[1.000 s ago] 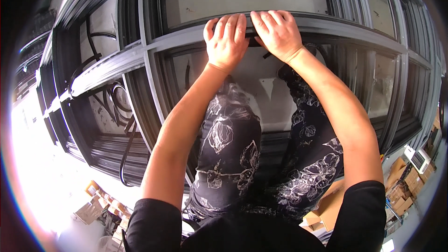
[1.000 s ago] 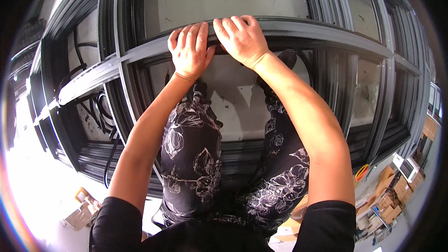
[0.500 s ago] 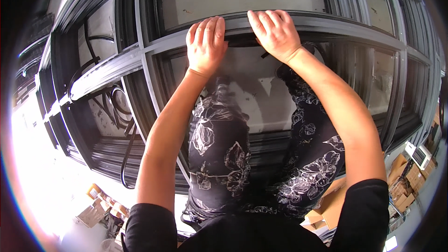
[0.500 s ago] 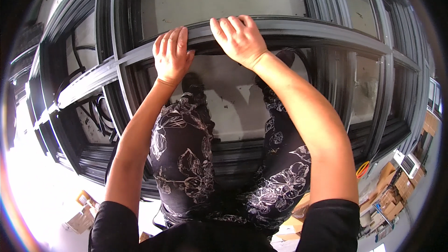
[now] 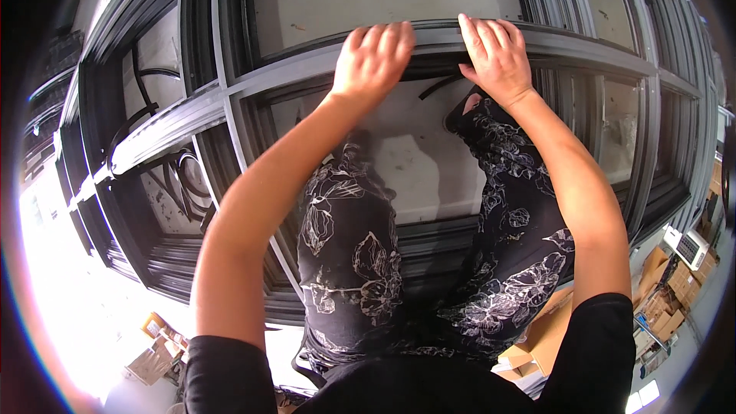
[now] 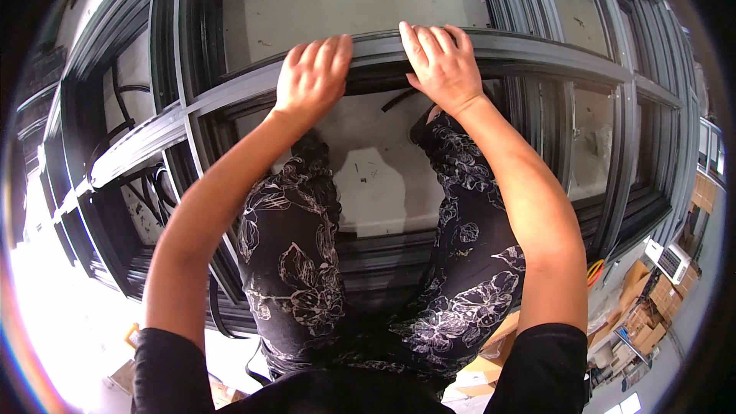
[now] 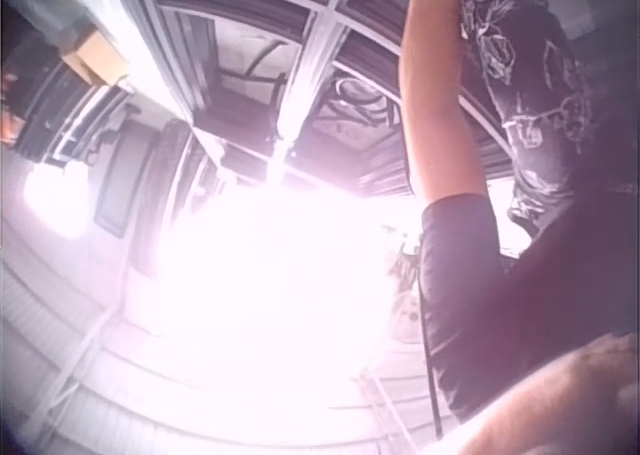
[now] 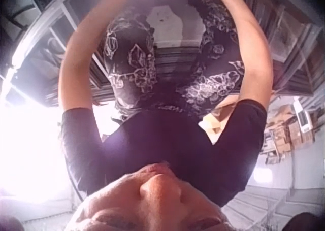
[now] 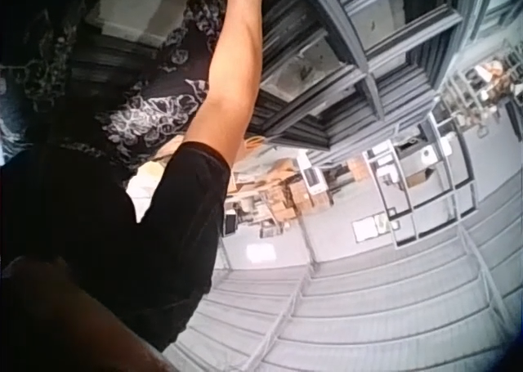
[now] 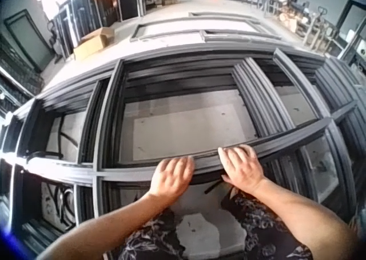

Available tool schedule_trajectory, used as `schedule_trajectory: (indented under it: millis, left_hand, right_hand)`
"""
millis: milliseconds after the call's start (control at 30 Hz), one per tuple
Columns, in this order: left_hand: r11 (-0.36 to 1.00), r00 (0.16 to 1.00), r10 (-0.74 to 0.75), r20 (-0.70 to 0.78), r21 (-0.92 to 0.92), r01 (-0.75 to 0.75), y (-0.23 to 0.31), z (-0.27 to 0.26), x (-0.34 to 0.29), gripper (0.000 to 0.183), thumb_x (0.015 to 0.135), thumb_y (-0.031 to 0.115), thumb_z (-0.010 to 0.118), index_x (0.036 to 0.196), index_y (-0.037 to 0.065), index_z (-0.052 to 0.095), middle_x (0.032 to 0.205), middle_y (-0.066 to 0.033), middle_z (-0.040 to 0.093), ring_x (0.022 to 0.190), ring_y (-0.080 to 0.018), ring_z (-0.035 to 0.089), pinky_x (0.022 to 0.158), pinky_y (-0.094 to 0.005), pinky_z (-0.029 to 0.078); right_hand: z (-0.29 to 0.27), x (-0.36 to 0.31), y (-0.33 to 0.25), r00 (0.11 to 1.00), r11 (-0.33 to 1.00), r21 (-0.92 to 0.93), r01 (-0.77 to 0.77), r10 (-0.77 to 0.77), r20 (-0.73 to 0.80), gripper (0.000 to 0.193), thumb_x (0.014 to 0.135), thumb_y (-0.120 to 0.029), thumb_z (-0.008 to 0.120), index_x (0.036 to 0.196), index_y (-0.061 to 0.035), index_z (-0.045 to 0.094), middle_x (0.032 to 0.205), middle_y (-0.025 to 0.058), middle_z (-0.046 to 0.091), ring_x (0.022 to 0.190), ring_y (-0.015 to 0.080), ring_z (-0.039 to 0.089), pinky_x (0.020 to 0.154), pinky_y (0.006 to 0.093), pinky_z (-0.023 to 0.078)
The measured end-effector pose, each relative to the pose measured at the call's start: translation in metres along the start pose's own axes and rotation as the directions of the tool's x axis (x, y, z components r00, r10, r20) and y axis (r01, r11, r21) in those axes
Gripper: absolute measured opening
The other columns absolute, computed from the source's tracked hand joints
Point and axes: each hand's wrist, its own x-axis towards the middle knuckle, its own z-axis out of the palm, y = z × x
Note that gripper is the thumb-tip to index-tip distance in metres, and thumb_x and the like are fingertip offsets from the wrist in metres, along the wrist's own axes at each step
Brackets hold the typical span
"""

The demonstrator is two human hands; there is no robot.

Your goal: Installing rubber sealing strips into metal window or door frame channels.

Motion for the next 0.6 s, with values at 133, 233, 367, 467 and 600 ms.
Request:
schedule_trajectory:
  millis: [133, 233, 367, 467, 600]
  left_hand:
    - [0.985, 0.983, 0.170, 0.071, -0.011, -0.170, 0.018, 0.012, 0.035, 0.048, 0.080, 0.018, 0.064, 0.124, 0.002, 0.058, 0.104, -0.0039, 0.063, 0.089, -0.0156, 0.064, 0.070, -0.0318, 0.052]
    - [0.986, 0.983, 0.164, 0.082, -0.028, -0.162, 0.021, 0.018, 0.039, 0.049, 0.078, 0.018, 0.065, 0.124, 0.003, 0.058, 0.100, -0.0028, 0.062, 0.085, -0.0152, 0.063, 0.065, -0.0315, 0.051]
    - [0.988, 0.987, 0.147, 0.061, -0.051, -0.144, 0.020, 0.023, 0.035, 0.056, 0.073, 0.019, 0.068, 0.125, 0.003, 0.057, 0.100, -0.0025, 0.063, 0.082, -0.0159, 0.064, 0.066, -0.0310, 0.051]
    - [0.993, 0.988, 0.109, 0.104, -0.047, -0.105, 0.022, 0.018, 0.037, 0.061, 0.072, 0.024, 0.073, 0.127, 0.004, 0.056, 0.103, -0.0027, 0.064, 0.085, -0.0158, 0.064, 0.067, -0.0324, 0.051]
    - [0.994, 0.967, -0.012, 0.254, -0.102, 0.040, 0.022, -0.002, 0.036, 0.069, 0.072, 0.032, 0.081, 0.130, 0.007, 0.054, 0.110, -0.0036, 0.064, 0.095, -0.0188, 0.064, 0.078, -0.0370, 0.049]
  right_hand:
    - [0.007, -0.001, -0.001, 1.000, 1.000, 0.004, 0.002, -0.002, -0.031, 0.085, 0.066, -0.033, 0.084, 0.142, -0.0091, 0.053, 0.119, 0.0019, 0.060, 0.113, 0.0178, 0.056, 0.103, 0.0448, 0.042]
    - [0.010, 0.000, -0.002, 0.999, 1.000, 0.024, 0.001, 0.001, -0.051, 0.080, 0.068, -0.032, 0.083, 0.140, -0.0108, 0.055, 0.119, 0.0015, 0.061, 0.114, 0.0184, 0.056, 0.103, 0.0451, 0.042]
    - [0.015, 0.003, -0.002, 0.989, 1.000, 0.025, 0.012, -0.009, -0.146, 0.055, 0.078, -0.028, 0.073, 0.131, -0.0131, 0.062, 0.111, -0.0022, 0.064, 0.105, 0.0152, 0.059, 0.097, 0.0440, 0.044]
    - [0.018, 0.005, -0.004, 0.979, 0.997, -0.071, -0.008, -0.007, -0.201, 0.041, 0.086, -0.023, 0.063, 0.125, -0.0144, 0.066, 0.104, -0.0030, 0.066, 0.101, 0.0147, 0.061, 0.095, 0.0437, 0.045]
    - [0.014, 0.008, -0.003, 0.996, 0.997, 0.053, -0.047, 0.051, -0.071, 0.049, 0.084, -0.028, 0.071, 0.130, -0.0134, 0.062, 0.109, -0.0030, 0.065, 0.107, 0.0162, 0.060, 0.097, 0.0425, 0.045]
